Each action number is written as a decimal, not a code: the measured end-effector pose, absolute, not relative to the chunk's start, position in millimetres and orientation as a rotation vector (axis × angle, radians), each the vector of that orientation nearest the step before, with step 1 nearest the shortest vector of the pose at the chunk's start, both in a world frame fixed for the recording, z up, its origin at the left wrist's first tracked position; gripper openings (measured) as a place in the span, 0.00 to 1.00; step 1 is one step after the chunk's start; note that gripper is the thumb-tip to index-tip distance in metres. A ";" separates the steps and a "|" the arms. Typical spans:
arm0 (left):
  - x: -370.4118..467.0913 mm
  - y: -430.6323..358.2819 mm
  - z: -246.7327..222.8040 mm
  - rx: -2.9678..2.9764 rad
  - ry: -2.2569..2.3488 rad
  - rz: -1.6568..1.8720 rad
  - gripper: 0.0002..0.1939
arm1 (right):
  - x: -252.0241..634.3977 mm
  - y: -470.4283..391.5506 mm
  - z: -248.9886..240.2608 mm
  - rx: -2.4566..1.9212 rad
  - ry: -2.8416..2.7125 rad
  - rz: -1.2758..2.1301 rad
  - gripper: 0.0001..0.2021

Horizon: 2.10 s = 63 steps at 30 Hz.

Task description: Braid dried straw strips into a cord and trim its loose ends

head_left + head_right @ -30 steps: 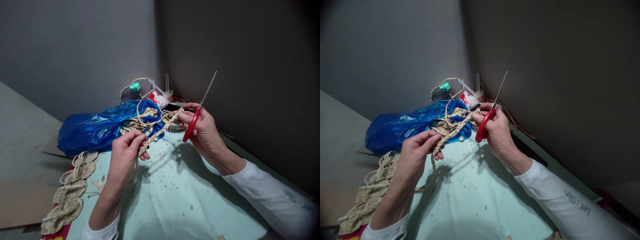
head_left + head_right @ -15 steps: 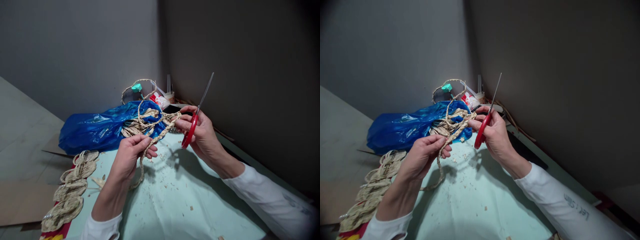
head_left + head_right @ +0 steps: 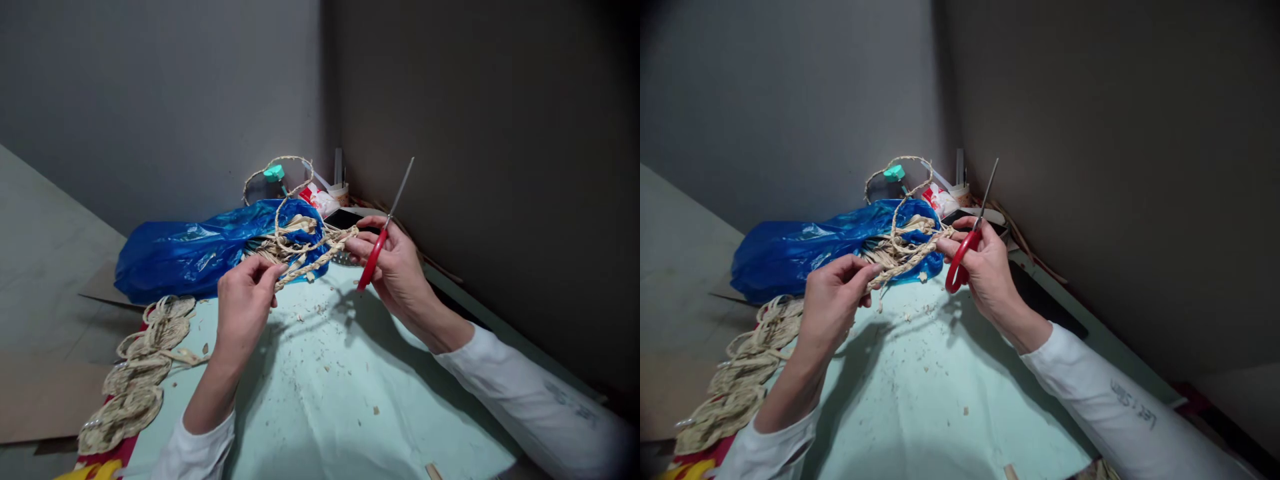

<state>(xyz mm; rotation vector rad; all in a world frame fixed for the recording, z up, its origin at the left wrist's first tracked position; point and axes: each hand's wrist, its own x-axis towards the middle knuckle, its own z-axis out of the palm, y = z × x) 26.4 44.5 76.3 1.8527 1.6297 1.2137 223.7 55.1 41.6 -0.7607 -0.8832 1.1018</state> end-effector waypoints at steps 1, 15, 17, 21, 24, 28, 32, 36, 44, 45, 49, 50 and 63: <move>26.2 45.1 77.1 1.872 1.609 1.201 0.13 | 222.8 55.2 40.8 -0.773 -0.877 1.106 0.21; 48.8 6.1 12.7 2.620 1.413 0.731 0.19 | 230.8 79.6 17.8 -0.758 -0.750 1.079 0.21; 40.4 11.1 -6.4 2.588 1.624 0.532 0.23 | 231.9 79.4 19.9 -0.732 -0.740 1.098 0.21; 24.5 30.9 -26.6 2.609 1.802 0.334 0.31 | 232.7 80.2 22.1 -0.705 -0.746 1.092 0.20; 29.3 47.8 -30.3 2.561 1.873 0.208 0.33 | 233.8 84.2 19.9 -0.706 -0.742 1.075 0.21; 49.9 61.5 -32.0 2.562 1.875 0.194 0.31 | 239.5 92.0 16.6 -0.719 -0.727 1.077 0.22; 69.5 36.6 -29.0 2.603 1.754 0.173 0.31 | 245.9 97.2 16.6 -0.711 -0.692 1.066 0.21; 88.0 -24.2 -13.2 2.636 1.228 0.136 0.31 | 247.2 97.0 18.5 -0.699 -0.690 1.087 0.21; 79.1 15.3 -1.7 2.600 1.531 0.280 0.30 | 245.3 96.5 18.3 -0.705 -0.704 1.108 0.21; 75.8 32.0 -4.4 2.593 1.580 0.293 0.30 | 245.3 96.8 17.9 -0.709 -0.706 1.109 0.21; 78.8 64.3 -17.1 2.586 1.605 0.275 0.30 | 246.1 97.4 17.0 -0.723 -0.714 1.116 0.21; 83.4 61.1 -19.9 2.600 1.572 0.263 0.30 | 246.5 97.4 17.1 -0.726 -0.716 1.118 0.21; 110.8 -73.0 18.2 2.619 0.409 0.213 0.26 | 248.5 100.4 12.4 -0.729 -0.719 1.128 0.19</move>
